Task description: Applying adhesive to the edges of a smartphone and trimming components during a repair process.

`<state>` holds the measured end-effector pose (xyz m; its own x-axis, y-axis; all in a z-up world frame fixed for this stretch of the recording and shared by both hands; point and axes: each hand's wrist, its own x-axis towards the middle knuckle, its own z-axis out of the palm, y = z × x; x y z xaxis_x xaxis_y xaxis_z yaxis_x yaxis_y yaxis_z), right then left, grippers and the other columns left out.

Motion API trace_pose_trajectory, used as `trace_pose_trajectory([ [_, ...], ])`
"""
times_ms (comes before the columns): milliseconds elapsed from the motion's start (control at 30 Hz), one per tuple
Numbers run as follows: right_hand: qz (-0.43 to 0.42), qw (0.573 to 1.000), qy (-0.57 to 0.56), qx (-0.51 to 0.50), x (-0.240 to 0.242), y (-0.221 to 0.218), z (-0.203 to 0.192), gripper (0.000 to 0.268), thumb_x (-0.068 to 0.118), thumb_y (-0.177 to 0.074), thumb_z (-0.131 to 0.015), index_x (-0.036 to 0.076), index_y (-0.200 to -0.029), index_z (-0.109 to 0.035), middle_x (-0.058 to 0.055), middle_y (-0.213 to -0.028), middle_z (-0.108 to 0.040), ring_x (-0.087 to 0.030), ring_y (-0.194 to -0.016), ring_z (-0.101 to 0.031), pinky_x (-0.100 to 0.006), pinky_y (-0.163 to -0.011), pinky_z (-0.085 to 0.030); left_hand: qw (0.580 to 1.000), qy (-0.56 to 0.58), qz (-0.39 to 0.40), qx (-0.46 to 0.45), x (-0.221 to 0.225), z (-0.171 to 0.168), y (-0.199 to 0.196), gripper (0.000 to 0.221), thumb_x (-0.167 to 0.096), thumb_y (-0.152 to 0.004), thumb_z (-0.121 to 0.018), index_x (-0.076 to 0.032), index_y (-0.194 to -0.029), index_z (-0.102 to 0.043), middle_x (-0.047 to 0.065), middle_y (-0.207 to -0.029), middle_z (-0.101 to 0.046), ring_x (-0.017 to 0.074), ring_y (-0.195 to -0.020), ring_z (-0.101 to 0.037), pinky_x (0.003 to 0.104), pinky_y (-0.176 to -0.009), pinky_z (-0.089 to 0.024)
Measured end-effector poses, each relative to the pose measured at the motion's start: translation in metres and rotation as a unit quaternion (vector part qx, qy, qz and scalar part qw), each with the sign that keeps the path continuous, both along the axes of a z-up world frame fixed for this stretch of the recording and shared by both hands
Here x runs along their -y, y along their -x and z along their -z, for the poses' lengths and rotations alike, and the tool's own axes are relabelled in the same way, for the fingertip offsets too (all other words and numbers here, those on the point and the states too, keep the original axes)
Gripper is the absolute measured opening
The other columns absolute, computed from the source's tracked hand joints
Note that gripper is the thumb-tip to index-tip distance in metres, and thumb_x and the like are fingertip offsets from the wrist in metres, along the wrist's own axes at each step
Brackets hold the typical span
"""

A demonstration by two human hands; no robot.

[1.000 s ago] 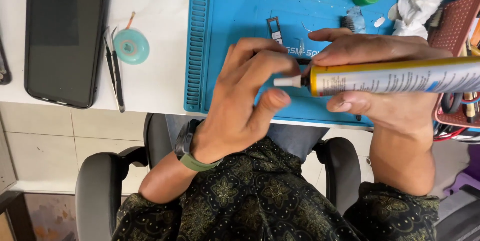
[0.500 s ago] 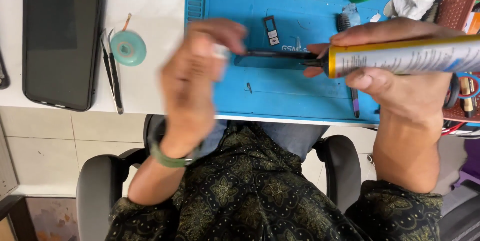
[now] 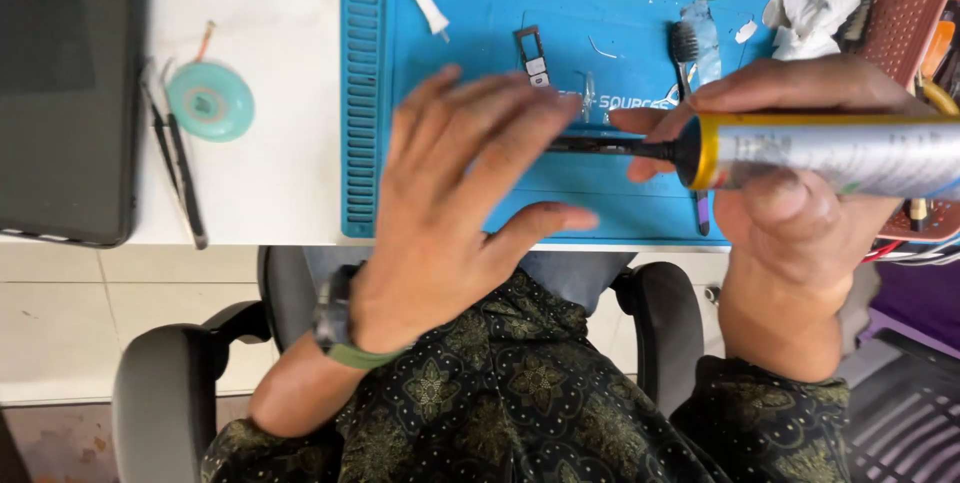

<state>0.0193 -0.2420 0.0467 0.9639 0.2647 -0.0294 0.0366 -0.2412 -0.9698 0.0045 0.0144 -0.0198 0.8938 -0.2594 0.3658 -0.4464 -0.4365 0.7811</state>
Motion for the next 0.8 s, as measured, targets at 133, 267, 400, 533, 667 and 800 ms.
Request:
trace_pose_trajectory([
  [133,0.015,0.989,-0.141,0.036,0.01,0.01,0.014,0.048,0.046,-0.108,-0.076,0.009,-0.134,-0.059,-0.012,-0.109,-0.071,-0.019,-0.086,-0.08,-0.046,-0.107,-0.082,0.994,0.108,-0.008,0.014,0.013,-0.003,0.002,0.016,-0.009,-0.109,-0.075,0.001,-0.123,-0.073,0.015,-0.122,-0.07,0.0391,-0.117,-0.074,0.056,-0.111,-0.064],
  [267,0.107,0.985,-0.056,0.123,0.03,0.048,0.028,0.04,0.049,-0.111,-0.069,0.019,-0.133,-0.055,0.003,-0.126,-0.05,-0.015,-0.099,-0.057,-0.032,-0.095,-0.066,0.984,0.179,-0.006,0.011,0.015,0.003,0.003,0.026,0.005,-0.097,-0.089,0.009,-0.113,-0.07,0.023,-0.115,-0.071,0.0442,-0.116,-0.077,0.053,-0.106,-0.073],
  [400,-0.029,0.984,0.071,0.16,0.044,0.048,0.022,0.035,0.037,-0.119,-0.054,0.017,-0.146,-0.044,0.001,-0.133,-0.047,-0.016,-0.105,-0.067,-0.052,-0.125,-0.068,0.989,0.143,-0.003,0.038,0.012,0.009,0.005,0.028,0.002,-0.097,-0.093,0.006,-0.113,-0.07,0.023,-0.115,-0.074,0.0441,-0.113,-0.08,0.052,-0.103,-0.074],
  [533,-0.169,0.975,0.14,0.046,0.065,0.027,-0.004,0.063,0.027,-0.098,-0.079,0.015,-0.151,-0.046,-0.006,-0.134,-0.066,-0.028,-0.134,-0.081,-0.048,-0.129,-0.073,0.987,0.155,0.028,-0.004,0.008,0.012,0.017,0.036,0.005,-0.111,-0.085,-0.002,-0.137,-0.062,0.018,-0.133,-0.07,0.0443,-0.131,-0.075,0.058,-0.121,-0.077],
  [667,-0.287,0.936,0.205,0.017,0.076,0.016,-0.011,0.089,0.023,-0.092,-0.085,0.021,-0.165,-0.034,-0.009,-0.156,-0.067,-0.029,-0.158,-0.067,-0.046,-0.14,-0.058,0.986,0.165,0.018,-0.021,0.003,0.004,0.009,0.041,0.005,-0.104,-0.094,0.002,-0.133,-0.064,0.024,-0.132,-0.071,0.0483,-0.128,-0.079,0.056,-0.118,-0.078],
  [800,-0.275,0.95,0.149,-0.017,0.112,0.016,0.004,0.079,0.029,-0.094,-0.075,0.014,-0.162,-0.036,-0.014,-0.159,-0.059,-0.03,-0.156,-0.067,-0.054,-0.149,-0.052,0.985,0.163,0.027,-0.045,-0.008,0.003,0.011,0.05,0.006,-0.107,-0.095,-0.005,-0.14,-0.06,0.022,-0.141,-0.068,0.0481,-0.137,-0.076,0.067,-0.133,-0.072],
])
